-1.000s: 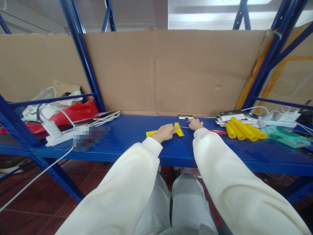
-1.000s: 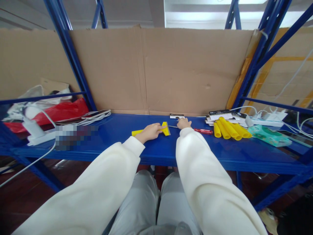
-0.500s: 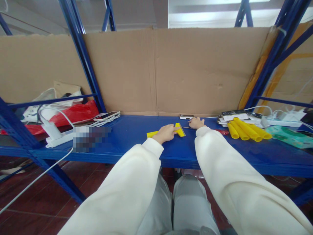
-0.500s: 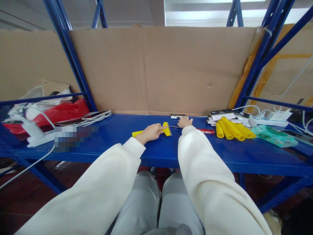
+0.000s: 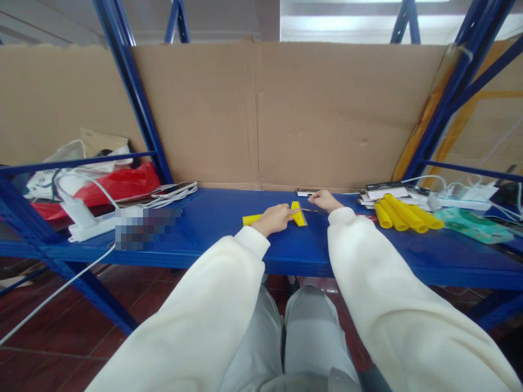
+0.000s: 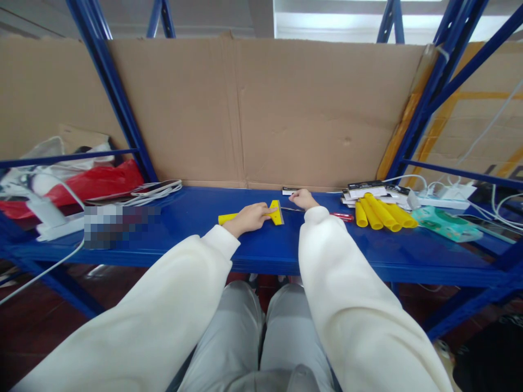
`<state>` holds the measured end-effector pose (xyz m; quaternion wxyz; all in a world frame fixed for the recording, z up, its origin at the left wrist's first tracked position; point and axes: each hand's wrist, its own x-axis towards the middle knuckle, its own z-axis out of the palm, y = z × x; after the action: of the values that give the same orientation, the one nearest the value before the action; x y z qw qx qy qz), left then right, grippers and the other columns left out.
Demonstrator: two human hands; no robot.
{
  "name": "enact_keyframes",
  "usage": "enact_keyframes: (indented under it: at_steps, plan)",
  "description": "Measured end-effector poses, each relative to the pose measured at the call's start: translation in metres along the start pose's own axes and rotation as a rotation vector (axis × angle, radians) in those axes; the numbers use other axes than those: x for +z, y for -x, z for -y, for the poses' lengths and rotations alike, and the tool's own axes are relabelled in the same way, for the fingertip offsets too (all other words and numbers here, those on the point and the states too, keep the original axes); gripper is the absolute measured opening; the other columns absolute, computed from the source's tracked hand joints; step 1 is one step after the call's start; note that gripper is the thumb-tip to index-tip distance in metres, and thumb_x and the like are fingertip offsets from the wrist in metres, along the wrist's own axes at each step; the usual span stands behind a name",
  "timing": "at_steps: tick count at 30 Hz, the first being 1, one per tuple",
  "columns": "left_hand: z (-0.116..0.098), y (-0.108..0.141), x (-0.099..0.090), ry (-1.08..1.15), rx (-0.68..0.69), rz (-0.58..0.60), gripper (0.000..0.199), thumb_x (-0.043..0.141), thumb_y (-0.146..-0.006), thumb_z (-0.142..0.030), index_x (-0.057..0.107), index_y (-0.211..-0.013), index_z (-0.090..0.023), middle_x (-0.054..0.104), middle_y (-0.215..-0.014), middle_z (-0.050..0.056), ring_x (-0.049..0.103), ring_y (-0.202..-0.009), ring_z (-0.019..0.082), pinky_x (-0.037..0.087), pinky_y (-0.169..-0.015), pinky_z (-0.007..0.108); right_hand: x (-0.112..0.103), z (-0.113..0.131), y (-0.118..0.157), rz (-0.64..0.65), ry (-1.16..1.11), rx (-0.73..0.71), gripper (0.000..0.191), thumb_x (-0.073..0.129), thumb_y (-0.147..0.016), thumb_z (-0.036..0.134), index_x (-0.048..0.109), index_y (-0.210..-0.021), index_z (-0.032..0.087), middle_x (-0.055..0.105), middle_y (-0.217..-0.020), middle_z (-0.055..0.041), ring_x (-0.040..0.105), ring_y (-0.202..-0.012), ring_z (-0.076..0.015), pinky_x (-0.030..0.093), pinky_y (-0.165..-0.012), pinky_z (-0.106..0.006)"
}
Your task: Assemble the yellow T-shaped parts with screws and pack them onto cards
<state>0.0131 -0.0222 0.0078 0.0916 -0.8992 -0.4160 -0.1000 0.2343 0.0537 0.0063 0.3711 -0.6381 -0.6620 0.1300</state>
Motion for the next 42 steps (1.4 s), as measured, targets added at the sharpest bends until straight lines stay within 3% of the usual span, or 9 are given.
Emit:
enact_keyframes:
  at_steps: [3, 6, 18, 35, 42]
  plan:
    - [-0.001, 0.001, -0.001, 0.009, 0.024, -0.015, 0.044, 0.047, -0.099, -0.024, 0.059, -0.141, -0.029, 0.066, -0.117, 0.01, 0.065, -0.111, 0.025, 0.051, -0.09, 0.031, 0.003, 0.009, 0.011, 0.131, -0.283, -0.094, 0.012, 0.072, -0.074, 0.028, 0.073, -0.069, 0.017, 0.075, -0.083, -0.0051, 0.068, -0.092, -0.0216, 0.051, -0.094, -0.036]
    - [-0.003, 0.002, -0.002, 0.005, 0.047, -0.027, 0.044, 0.046, -0.099, -0.023, 0.059, -0.141, -0.029, 0.066, -0.115, 0.009, 0.065, -0.11, 0.024, 0.05, -0.09, 0.031, 0.009, 0.018, 0.022, 0.195, -0.348, -0.142, 0.012, 0.076, -0.07, 0.026, 0.07, -0.063, 0.018, 0.074, -0.079, -0.0032, 0.068, -0.087, -0.0192, 0.051, -0.093, -0.034]
    - [-0.004, 0.004, -0.006, -0.046, 0.066, -0.013, 0.042, 0.045, -0.099, -0.021, 0.061, -0.138, -0.028, 0.066, -0.113, 0.009, 0.065, -0.11, 0.023, 0.05, -0.089, 0.031, 0.017, 0.031, 0.034, 0.17, -0.309, -0.144, 0.015, 0.065, -0.071, 0.012, 0.063, -0.057, 0.018, 0.071, -0.072, -0.0017, 0.065, -0.079, -0.0162, 0.052, -0.089, -0.032]
    - [-0.003, 0.004, -0.004, -0.064, 0.078, -0.032, 0.043, 0.046, -0.099, -0.02, 0.06, -0.139, -0.028, 0.065, -0.113, 0.011, 0.064, -0.11, 0.024, 0.051, -0.089, 0.032, 0.021, 0.033, 0.04, 0.094, -0.313, -0.073, 0.018, 0.063, -0.074, 0.013, 0.064, -0.057, 0.019, 0.072, -0.071, -0.0024, 0.067, -0.084, -0.0194, 0.052, -0.09, -0.034]
    - [-0.004, 0.004, -0.005, -0.081, 0.089, -0.031, 0.043, 0.045, -0.099, -0.02, 0.06, -0.139, -0.026, 0.065, -0.113, 0.012, 0.064, -0.11, 0.025, 0.051, -0.089, 0.033, 0.021, 0.032, 0.04, 0.074, -0.092, -0.103, 0.016, 0.058, -0.081, 0.015, 0.07, -0.071, 0.018, 0.073, -0.094, -0.0073, 0.064, -0.1, -0.0218, 0.048, -0.097, -0.037]
